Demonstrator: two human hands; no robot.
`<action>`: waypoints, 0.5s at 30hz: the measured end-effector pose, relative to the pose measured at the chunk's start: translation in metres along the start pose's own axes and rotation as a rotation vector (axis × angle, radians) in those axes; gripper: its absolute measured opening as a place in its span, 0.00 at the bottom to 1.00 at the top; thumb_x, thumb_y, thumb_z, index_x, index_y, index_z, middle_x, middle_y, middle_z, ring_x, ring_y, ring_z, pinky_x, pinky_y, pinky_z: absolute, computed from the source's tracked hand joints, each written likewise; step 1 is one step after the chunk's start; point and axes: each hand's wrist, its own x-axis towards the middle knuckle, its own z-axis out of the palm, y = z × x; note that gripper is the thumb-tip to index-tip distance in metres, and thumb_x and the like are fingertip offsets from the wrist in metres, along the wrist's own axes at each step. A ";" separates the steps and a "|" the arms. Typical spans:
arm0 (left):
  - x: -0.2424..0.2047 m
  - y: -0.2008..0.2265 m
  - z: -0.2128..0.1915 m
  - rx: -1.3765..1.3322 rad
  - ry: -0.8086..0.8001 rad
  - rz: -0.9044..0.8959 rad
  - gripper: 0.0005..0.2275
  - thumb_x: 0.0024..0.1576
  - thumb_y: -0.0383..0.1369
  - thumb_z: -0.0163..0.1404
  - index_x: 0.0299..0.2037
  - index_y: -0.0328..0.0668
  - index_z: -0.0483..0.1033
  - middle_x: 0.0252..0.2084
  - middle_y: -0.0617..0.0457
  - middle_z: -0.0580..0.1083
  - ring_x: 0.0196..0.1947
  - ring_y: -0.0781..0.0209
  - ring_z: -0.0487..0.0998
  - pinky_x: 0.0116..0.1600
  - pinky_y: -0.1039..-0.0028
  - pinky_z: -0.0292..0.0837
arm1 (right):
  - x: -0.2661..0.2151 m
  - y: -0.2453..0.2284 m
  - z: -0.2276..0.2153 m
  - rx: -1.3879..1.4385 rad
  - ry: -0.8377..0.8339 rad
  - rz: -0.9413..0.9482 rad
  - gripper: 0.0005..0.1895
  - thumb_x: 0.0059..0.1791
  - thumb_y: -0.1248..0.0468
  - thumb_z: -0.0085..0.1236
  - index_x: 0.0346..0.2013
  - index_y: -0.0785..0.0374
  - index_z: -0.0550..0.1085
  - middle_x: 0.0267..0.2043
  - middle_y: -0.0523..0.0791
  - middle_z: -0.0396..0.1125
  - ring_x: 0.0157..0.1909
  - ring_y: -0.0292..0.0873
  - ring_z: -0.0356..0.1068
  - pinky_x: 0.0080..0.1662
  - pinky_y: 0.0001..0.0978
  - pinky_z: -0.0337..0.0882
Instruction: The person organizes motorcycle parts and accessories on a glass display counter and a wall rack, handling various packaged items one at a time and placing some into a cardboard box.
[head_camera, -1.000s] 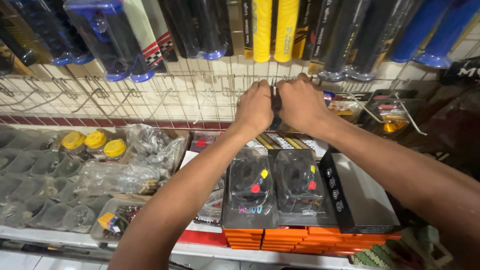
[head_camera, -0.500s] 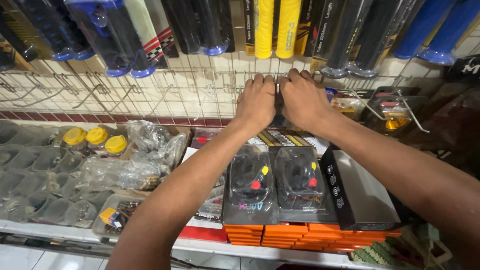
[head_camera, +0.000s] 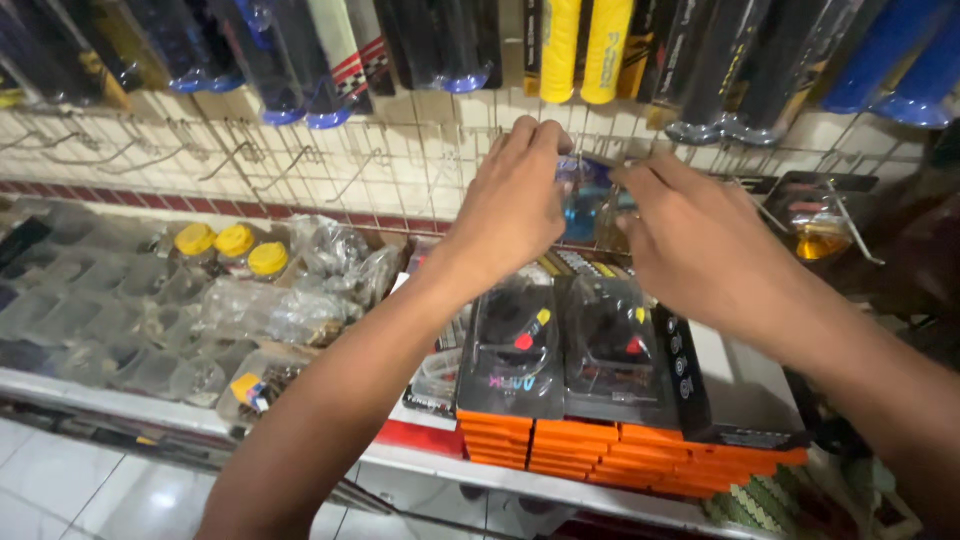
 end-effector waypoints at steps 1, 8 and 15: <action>-0.011 0.008 -0.012 -0.027 0.013 0.019 0.16 0.51 0.21 0.53 0.50 0.32 0.68 0.50 0.37 0.69 0.53 0.35 0.72 0.57 0.52 0.68 | -0.012 -0.009 -0.008 -0.018 -0.031 0.033 0.18 0.48 0.69 0.53 0.53 0.71 0.71 0.50 0.56 0.68 0.47 0.63 0.73 0.50 0.53 0.72; -0.083 0.062 -0.068 0.044 0.070 -0.064 0.12 0.57 0.26 0.55 0.50 0.35 0.70 0.50 0.42 0.70 0.53 0.38 0.73 0.55 0.53 0.68 | -0.079 -0.067 -0.013 0.060 0.044 -0.145 0.22 0.48 0.63 0.57 0.55 0.71 0.71 0.60 0.57 0.65 0.58 0.59 0.69 0.53 0.46 0.72; -0.166 0.083 -0.075 0.204 0.186 -0.223 0.13 0.56 0.27 0.55 0.50 0.36 0.72 0.53 0.42 0.71 0.54 0.38 0.72 0.57 0.55 0.69 | -0.110 -0.109 0.043 0.385 0.056 -0.241 0.23 0.45 0.67 0.58 0.54 0.70 0.72 0.60 0.55 0.65 0.61 0.59 0.68 0.56 0.46 0.70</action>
